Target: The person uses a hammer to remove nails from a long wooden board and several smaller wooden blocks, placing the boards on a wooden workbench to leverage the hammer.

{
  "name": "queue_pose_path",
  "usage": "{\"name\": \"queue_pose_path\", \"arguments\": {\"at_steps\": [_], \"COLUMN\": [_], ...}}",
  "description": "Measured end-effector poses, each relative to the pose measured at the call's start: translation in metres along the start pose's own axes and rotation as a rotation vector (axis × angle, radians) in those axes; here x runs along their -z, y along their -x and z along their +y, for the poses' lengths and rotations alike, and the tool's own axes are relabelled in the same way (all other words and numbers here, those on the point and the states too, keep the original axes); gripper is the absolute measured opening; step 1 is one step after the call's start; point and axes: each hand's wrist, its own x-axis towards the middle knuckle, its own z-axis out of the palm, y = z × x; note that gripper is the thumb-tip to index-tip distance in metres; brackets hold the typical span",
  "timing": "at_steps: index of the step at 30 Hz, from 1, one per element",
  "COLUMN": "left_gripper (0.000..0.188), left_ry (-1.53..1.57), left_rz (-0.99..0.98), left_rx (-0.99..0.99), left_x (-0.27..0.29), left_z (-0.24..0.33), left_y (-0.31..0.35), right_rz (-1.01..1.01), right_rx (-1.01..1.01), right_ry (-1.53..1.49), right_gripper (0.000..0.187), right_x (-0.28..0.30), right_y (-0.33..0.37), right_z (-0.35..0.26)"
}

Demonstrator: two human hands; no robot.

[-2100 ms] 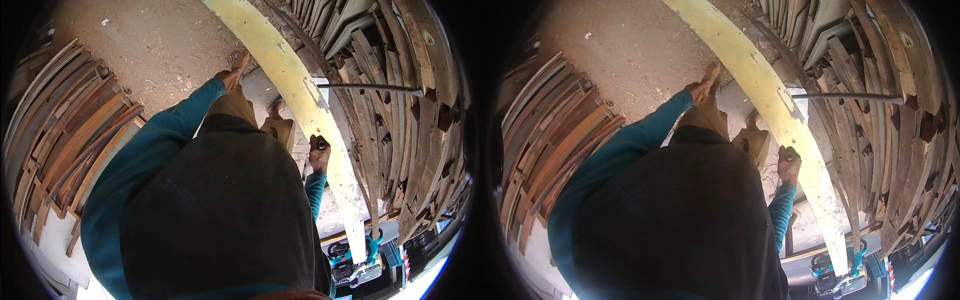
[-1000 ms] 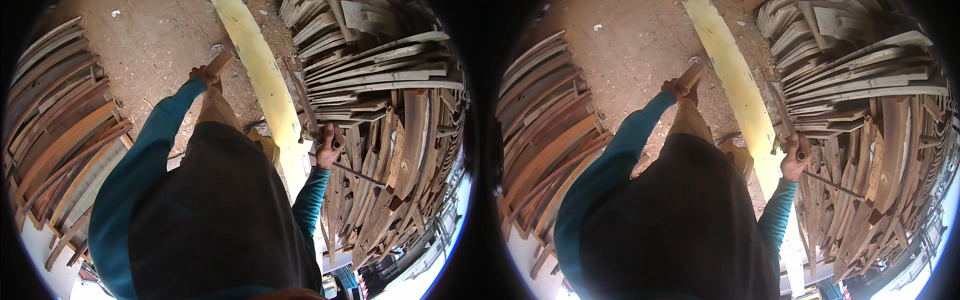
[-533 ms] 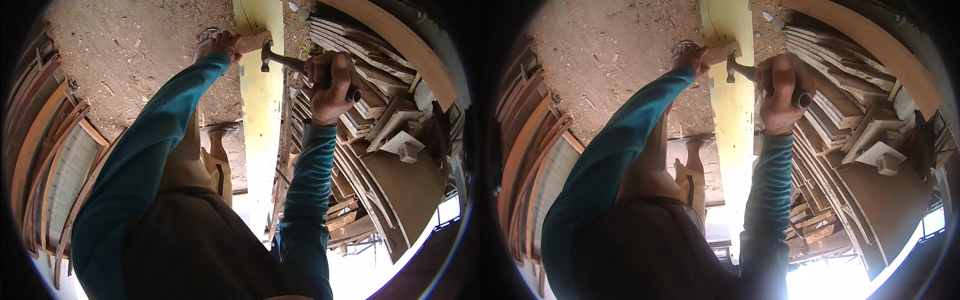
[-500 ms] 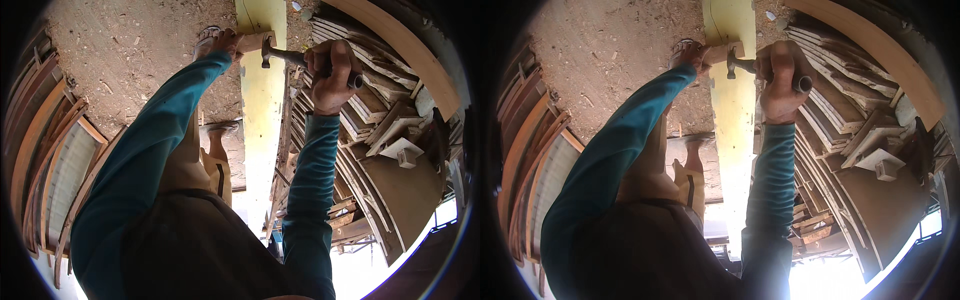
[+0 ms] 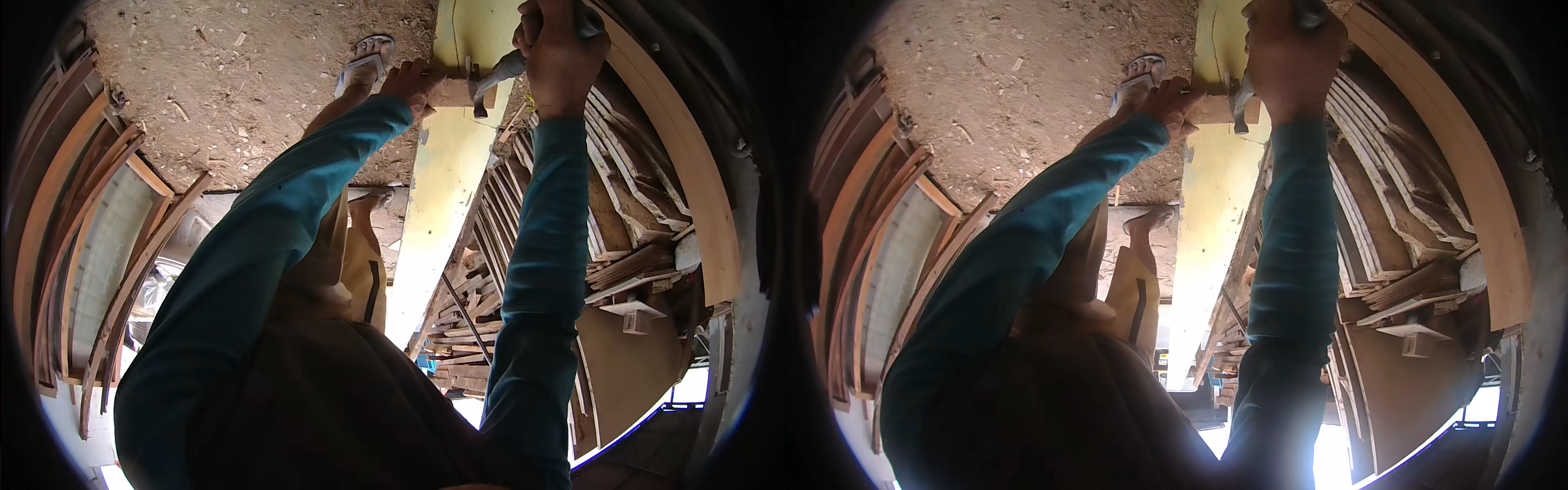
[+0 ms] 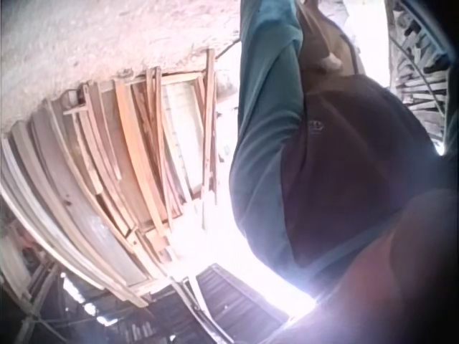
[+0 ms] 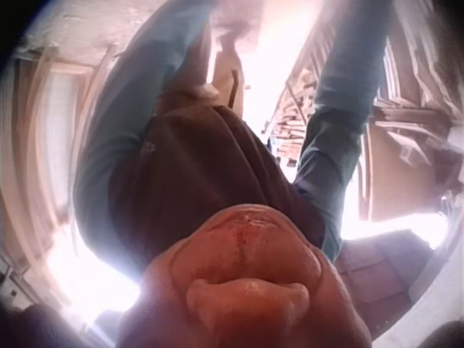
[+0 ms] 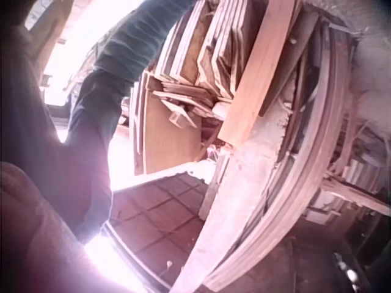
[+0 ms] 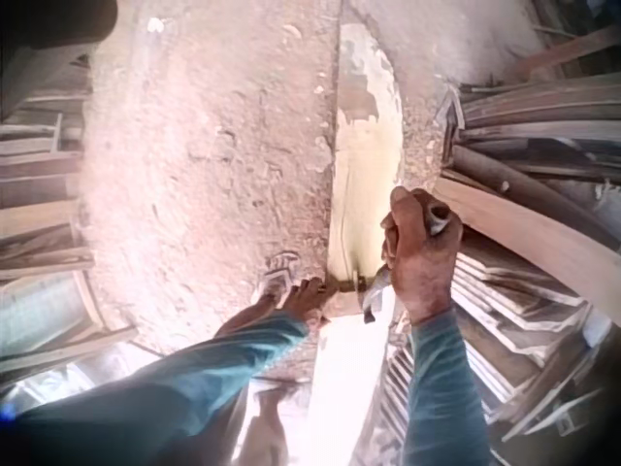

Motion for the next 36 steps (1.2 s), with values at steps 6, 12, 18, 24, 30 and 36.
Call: {"name": "queue_pose_path", "arguments": {"at_steps": [6, 12, 18, 24, 30, 36], "left_gripper": [0.086, 0.093, 0.088, 0.085, 0.083, 0.059], "left_ry": [-0.056, -0.15, -0.239, -0.31, 0.296, -0.456], "left_rz": [0.044, -0.011, 0.099, 0.046, -0.016, 0.02], "left_rx": [0.011, 0.017, -0.04, -0.038, -0.114, -0.217], "left_x": [0.006, 0.016, -0.001, -0.037, -0.06, -0.01], "left_z": [0.001, 0.027, 0.021, 0.0, -0.031, 0.027], "left_y": [0.0, -0.015, -0.023, -0.03, -0.028, -0.019], "right_rz": [0.066, 0.018, 0.107, 0.085, 0.197, 0.05], "right_rx": [0.389, 0.389, 0.463, 0.44, 0.823, 0.737], "right_ry": [-0.014, 0.061, 0.127, 0.014, 0.643, 0.08], "right_gripper": [0.012, 0.013, 0.011, 0.017, 0.014, 0.01], "right_x": [0.05, 0.05, 0.063, 0.066, 0.092, 0.088], "right_y": [0.152, 0.148, 0.132, 0.169, 0.165, 0.254], "right_z": [0.049, 0.041, 0.045, 0.063, 0.119, 0.122]}}
